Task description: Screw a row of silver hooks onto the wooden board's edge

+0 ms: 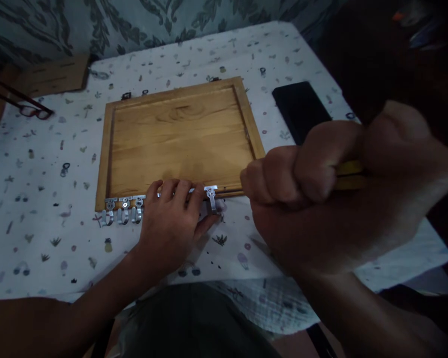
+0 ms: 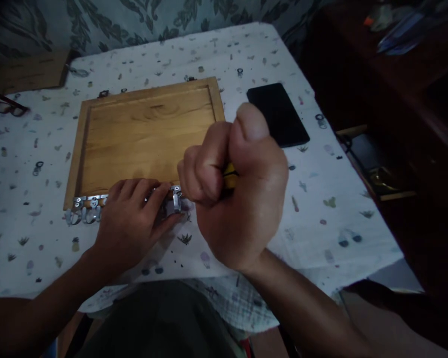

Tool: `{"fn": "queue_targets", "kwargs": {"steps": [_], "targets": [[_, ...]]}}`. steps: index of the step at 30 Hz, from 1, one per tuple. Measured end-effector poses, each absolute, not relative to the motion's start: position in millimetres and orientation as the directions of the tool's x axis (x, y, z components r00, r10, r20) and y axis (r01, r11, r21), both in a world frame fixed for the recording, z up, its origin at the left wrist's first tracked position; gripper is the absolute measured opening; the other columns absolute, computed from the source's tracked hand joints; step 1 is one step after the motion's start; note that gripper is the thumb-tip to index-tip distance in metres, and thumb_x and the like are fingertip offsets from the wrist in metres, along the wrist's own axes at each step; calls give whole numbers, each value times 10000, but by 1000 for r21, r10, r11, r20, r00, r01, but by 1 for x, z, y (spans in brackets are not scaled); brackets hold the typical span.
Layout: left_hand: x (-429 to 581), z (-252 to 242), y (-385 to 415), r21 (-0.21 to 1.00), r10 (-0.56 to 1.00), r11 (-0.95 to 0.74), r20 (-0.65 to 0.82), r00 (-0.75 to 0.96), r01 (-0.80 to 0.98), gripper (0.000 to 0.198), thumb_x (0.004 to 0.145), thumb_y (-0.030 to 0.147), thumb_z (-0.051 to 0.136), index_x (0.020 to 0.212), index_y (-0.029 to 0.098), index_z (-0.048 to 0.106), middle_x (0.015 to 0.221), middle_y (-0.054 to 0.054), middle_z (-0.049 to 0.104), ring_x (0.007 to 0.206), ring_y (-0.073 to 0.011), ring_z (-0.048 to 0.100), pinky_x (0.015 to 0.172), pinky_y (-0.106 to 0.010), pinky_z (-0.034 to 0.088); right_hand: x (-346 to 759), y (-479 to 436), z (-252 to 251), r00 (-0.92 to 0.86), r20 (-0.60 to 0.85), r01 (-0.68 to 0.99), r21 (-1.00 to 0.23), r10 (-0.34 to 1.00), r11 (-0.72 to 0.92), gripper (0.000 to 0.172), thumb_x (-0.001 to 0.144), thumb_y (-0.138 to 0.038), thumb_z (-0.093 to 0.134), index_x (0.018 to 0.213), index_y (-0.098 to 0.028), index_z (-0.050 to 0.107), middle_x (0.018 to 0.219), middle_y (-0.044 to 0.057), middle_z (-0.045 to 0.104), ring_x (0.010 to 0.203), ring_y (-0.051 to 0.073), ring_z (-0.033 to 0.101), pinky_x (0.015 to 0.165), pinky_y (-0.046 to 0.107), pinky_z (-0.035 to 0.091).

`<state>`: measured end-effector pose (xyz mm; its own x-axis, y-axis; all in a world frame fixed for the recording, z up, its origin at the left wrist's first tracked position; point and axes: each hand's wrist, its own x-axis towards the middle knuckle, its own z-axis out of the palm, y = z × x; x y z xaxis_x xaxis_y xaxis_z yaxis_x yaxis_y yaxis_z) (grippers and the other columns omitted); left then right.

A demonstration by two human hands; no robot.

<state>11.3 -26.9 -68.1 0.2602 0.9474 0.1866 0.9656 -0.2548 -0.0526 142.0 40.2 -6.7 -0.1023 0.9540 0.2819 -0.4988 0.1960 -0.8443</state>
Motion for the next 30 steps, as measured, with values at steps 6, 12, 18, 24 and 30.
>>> {"fn": "queue_targets", "kwargs": {"steps": [6,12,18,24,30], "targets": [[10,-71,-27,-28,948,-256,189,256,966,475,899,491,478,1162,118,608,1049,-139,642,958,-308,547,851,-491,440,139,42,-12,-118,267,-565,-810,957,156,402,859,-327,603,581,-248,324,398,-89,175,296,83,168,280,257,181],[9,-73,-28,-16,945,-256,206,254,967,479,903,497,463,1167,123,607,1042,-130,640,954,-314,553,833,-494,450,136,44,-14,-168,233,-537,-836,958,109,402,881,-337,578,567,-255,340,383,-89,159,283,91,168,278,273,178],[7,-72,-28,-3,945,-262,203,257,965,468,902,487,471,1164,123,604,1032,-130,637,949,-309,544,843,-492,439,134,42,-17,-173,250,-513,-848,953,129,382,867,-355,607,584,-258,369,405,-80,185,306,95,186,294,283,203],[7,-70,-28,8,939,-282,205,274,959,415,922,438,445,1126,121,619,984,-137,631,929,-307,538,817,-483,440,139,33,-20,-327,323,-279,-931,888,235,392,836,-427,642,563,-255,421,509,-49,392,413,113,346,388,329,303],[7,-73,-29,1,929,-287,244,278,958,406,905,412,490,1130,102,626,1010,-155,643,923,-311,543,813,-481,435,141,48,-20,-420,439,-262,-897,794,357,386,827,-417,655,530,-250,473,605,-27,579,651,160,581,573,352,477]]}}
